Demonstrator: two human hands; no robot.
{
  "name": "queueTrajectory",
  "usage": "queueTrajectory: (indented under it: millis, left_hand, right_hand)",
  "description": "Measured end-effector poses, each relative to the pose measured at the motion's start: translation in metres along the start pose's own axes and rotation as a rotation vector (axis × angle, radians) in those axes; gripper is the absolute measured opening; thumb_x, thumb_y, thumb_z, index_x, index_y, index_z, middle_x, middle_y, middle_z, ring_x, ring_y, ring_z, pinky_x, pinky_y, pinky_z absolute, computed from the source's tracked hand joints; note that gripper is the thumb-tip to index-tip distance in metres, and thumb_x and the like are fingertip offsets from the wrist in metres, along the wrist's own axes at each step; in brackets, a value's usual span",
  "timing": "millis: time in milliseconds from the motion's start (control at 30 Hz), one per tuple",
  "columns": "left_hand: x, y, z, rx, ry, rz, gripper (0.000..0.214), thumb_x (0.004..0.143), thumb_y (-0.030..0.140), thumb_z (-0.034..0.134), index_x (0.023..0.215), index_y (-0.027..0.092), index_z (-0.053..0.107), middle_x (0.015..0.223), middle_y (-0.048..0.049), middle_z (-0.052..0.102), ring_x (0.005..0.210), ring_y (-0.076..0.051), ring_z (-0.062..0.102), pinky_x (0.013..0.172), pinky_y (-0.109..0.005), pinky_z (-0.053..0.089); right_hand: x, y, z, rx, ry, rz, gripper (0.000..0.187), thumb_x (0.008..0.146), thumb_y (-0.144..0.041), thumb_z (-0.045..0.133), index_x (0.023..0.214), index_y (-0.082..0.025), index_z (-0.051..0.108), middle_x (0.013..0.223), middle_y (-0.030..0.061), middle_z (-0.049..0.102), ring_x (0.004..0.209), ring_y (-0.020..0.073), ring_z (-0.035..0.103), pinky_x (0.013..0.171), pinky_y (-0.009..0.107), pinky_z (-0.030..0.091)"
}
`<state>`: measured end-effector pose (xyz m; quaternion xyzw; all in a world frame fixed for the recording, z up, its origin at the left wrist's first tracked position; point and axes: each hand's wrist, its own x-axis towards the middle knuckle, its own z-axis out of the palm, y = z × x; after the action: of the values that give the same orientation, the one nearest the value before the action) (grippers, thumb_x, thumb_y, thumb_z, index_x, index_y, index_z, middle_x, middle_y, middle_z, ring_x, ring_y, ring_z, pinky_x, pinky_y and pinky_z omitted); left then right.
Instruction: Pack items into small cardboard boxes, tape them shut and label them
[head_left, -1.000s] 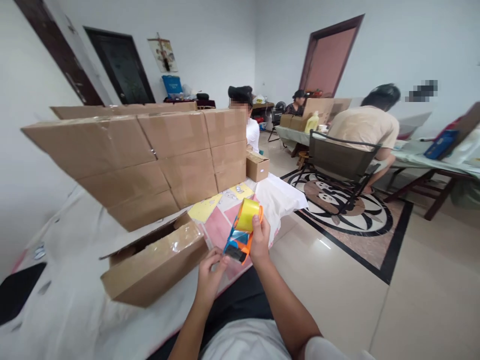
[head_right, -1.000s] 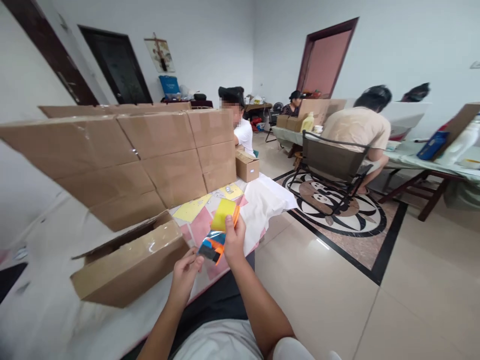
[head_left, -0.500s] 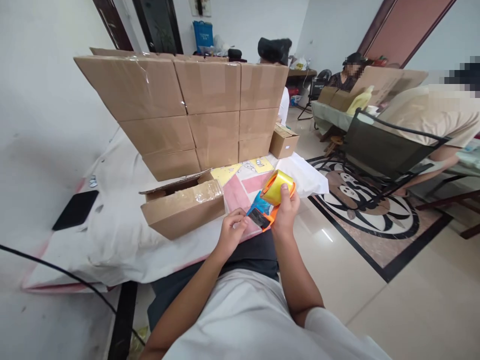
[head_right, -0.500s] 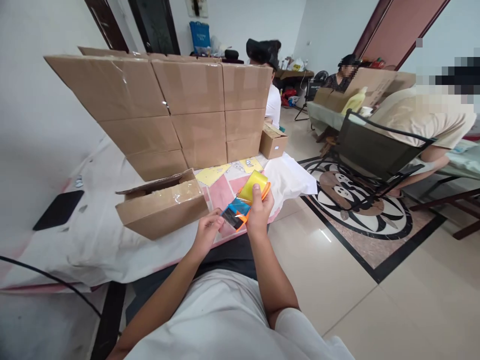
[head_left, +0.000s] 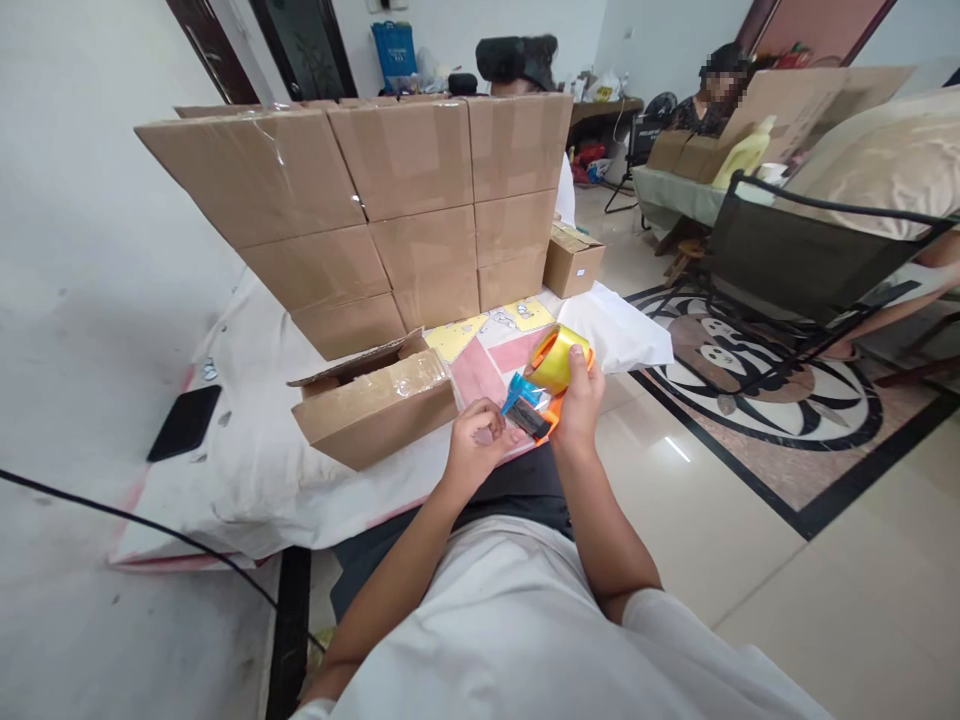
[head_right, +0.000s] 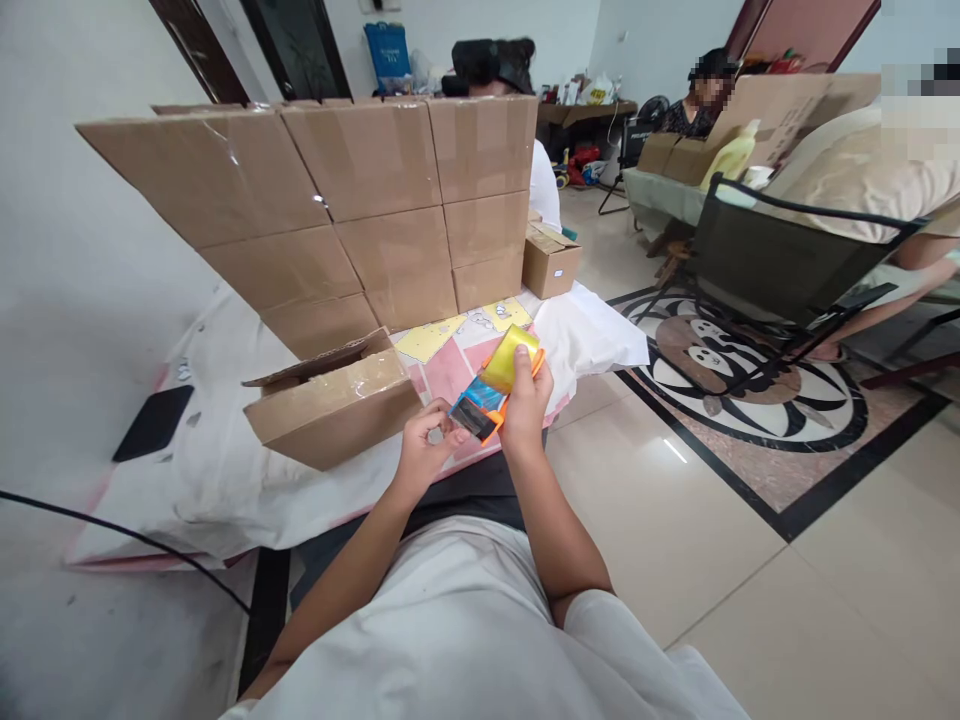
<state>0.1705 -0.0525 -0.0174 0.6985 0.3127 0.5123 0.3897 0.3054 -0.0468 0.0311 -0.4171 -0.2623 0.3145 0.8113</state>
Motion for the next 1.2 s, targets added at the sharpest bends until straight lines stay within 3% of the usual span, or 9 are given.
queueTrajectory:
  millis: [267, 433, 533, 767, 833, 967, 1100, 1200]
  left_hand:
    - [-0.006, 0.0, 0.008, -0.025, -0.049, 0.002, 0.058, 0.077, 0.064, 0.077, 0.056, 0.02, 0.045, 0.071, 0.0, 0.052, 0.072, -0.016, 0.052, 0.071, -0.029, 0.042]
    - [-0.005, 0.006, 0.009, -0.028, -0.072, 0.029, 0.057, 0.08, 0.071, 0.069, 0.062, 0.019, 0.053, 0.071, -0.0003, 0.052, 0.071, -0.016, 0.052, 0.067, -0.029, 0.041]
    - [-0.005, 0.009, 0.008, -0.027, -0.071, 0.011, 0.06, 0.081, 0.071, 0.068, 0.057, 0.02, 0.049, 0.068, -0.0004, 0.051, 0.068, -0.016, 0.051, 0.065, -0.029, 0.04]
    - [-0.012, 0.004, 0.002, -0.103, -0.154, 0.049, 0.054, 0.091, 0.054, 0.065, 0.055, 0.019, 0.049, 0.067, -0.0023, 0.057, 0.067, -0.015, 0.054, 0.068, -0.029, 0.042]
    - [-0.015, 0.0, 0.0, -0.127, -0.168, 0.063, 0.047, 0.091, 0.052, 0.066, 0.061, 0.018, 0.057, 0.07, -0.0036, 0.061, 0.072, -0.017, 0.057, 0.072, -0.029, 0.043]
    - [-0.017, -0.003, -0.006, -0.164, -0.068, 0.029, 0.041, 0.086, 0.059, 0.069, 0.089, 0.018, 0.07, 0.086, -0.007, 0.07, 0.085, -0.021, 0.064, 0.08, -0.031, 0.047]
    - [-0.019, 0.006, -0.011, -0.051, -0.059, -0.127, 0.039, 0.087, 0.053, 0.068, 0.073, 0.017, 0.069, 0.072, -0.0045, 0.07, 0.074, -0.02, 0.064, 0.075, -0.029, 0.048]
    - [-0.024, 0.016, -0.015, 0.001, -0.026, -0.151, 0.039, 0.087, 0.048, 0.066, 0.062, 0.018, 0.066, 0.06, -0.0017, 0.065, 0.062, -0.016, 0.059, 0.066, -0.026, 0.045]
  right_hand:
    - [-0.002, -0.006, -0.008, 0.047, 0.002, 0.027, 0.035, 0.087, -0.052, 0.064, 0.091, -0.017, 0.061, 0.073, 0.0004, 0.066, 0.06, 0.0156, 0.064, 0.061, 0.03, 0.055]
    - [-0.005, -0.012, -0.009, 0.055, -0.023, 0.041, 0.037, 0.087, -0.054, 0.064, 0.089, -0.018, 0.06, 0.072, 0.0001, 0.066, 0.062, 0.0154, 0.064, 0.062, 0.029, 0.055]
    - [-0.004, -0.009, -0.01, 0.113, -0.041, 0.067, 0.038, 0.086, -0.055, 0.067, 0.088, -0.018, 0.061, 0.071, 0.0, 0.067, 0.061, 0.0158, 0.064, 0.06, 0.029, 0.055]
    - [0.008, -0.003, -0.015, 0.199, 0.009, 0.18, 0.038, 0.077, -0.052, 0.076, 0.085, -0.016, 0.066, 0.07, 0.0006, 0.071, 0.059, 0.015, 0.066, 0.059, 0.026, 0.055]
    - [0.009, -0.003, -0.016, 0.2, 0.012, 0.206, 0.038, 0.076, -0.051, 0.076, 0.084, -0.016, 0.066, 0.069, 0.0003, 0.071, 0.058, 0.0148, 0.066, 0.058, 0.025, 0.055]
    - [0.006, -0.001, -0.013, 0.2, 0.004, 0.194, 0.038, 0.074, -0.051, 0.078, 0.083, -0.017, 0.065, 0.067, -0.0012, 0.069, 0.056, 0.0134, 0.064, 0.055, 0.023, 0.052]
    - [-0.002, 0.006, -0.007, 0.186, -0.038, 0.19, 0.04, 0.076, -0.055, 0.077, 0.083, -0.018, 0.062, 0.066, -0.0009, 0.068, 0.055, 0.0139, 0.064, 0.054, 0.024, 0.053]
    - [-0.004, 0.016, -0.006, 0.148, -0.06, 0.14, 0.04, 0.08, -0.056, 0.073, 0.085, -0.019, 0.06, 0.068, -0.0016, 0.066, 0.056, 0.0131, 0.062, 0.055, 0.024, 0.053]
